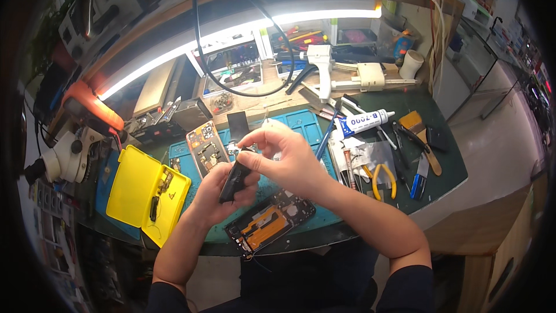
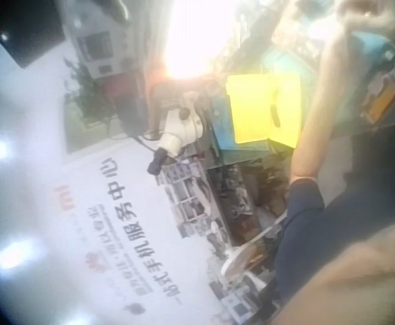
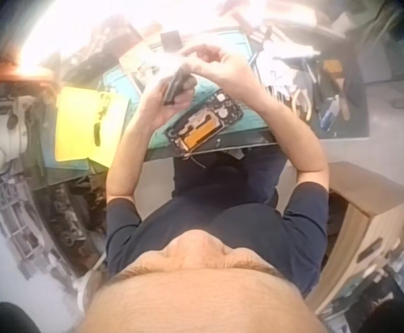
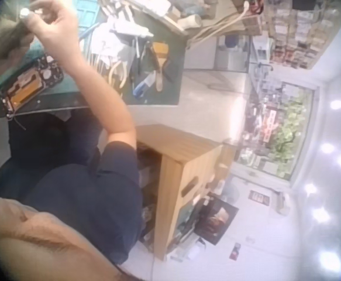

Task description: The person applies adhesive to a smartphone chassis and carefully places a battery into the device. They then peel off protective film from a metal shield and position it inside the phone, followed by handling a small black component.

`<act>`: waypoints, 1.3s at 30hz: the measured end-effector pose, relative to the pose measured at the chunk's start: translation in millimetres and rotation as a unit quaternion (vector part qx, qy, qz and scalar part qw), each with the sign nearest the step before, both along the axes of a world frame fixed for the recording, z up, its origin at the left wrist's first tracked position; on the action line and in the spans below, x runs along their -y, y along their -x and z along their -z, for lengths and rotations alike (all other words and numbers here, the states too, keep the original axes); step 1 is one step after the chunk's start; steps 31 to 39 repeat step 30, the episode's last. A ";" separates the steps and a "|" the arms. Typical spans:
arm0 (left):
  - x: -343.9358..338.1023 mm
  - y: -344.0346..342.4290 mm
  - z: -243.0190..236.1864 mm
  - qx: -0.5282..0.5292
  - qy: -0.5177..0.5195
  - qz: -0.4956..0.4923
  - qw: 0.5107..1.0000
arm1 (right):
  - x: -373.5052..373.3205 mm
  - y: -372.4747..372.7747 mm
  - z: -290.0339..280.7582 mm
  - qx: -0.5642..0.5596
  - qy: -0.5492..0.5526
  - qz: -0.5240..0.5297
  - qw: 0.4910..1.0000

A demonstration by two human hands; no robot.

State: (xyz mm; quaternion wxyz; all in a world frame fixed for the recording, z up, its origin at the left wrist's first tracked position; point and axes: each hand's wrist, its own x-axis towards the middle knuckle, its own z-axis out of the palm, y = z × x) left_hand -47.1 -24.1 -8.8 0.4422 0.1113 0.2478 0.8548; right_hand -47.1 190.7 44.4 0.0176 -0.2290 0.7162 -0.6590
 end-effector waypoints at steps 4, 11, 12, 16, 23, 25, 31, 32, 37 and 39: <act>-33.2 -17.6 -49.6 0.001 0.216 -0.112 0.970 | -14.9 8.0 1.6 -0.005 -0.005 -0.001 1.000; -7.8 -10.8 -24.0 -0.145 0.281 -0.197 0.928 | -12.8 4.0 -3.7 0.093 0.050 -0.022 0.994; -7.5 -10.9 -24.3 -0.170 0.293 -0.204 0.919 | -12.5 3.0 -5.3 0.091 0.050 -0.017 0.994; -4.9 -10.0 -28.6 -0.262 0.330 -0.215 0.881 | -11.6 0.6 -6.9 0.091 0.028 0.010 0.995; -8.6 -14.0 -43.6 -0.366 0.421 -0.201 0.805 | -7.5 1.3 0.7 0.105 0.057 0.025 0.993; -9.4 -13.5 -47.2 -0.374 0.422 -0.196 0.802 | -7.6 2.5 1.4 0.100 0.070 0.021 0.992; -5.2 -15.0 -38.3 -0.316 0.368 -0.161 0.859 | -12.4 5.8 9.6 0.048 -0.024 -0.025 0.998; -5.2 -15.0 -38.3 -0.316 0.368 -0.161 0.859 | -12.4 5.8 9.6 0.048 -0.024 -0.025 0.998; -5.2 -15.0 -38.3 -0.316 0.368 -0.161 0.859 | -12.4 5.8 9.6 0.048 -0.024 -0.025 0.998; -5.2 -15.0 -38.3 -0.316 0.368 -0.161 0.859 | -12.4 5.8 9.6 0.048 -0.024 -0.025 0.998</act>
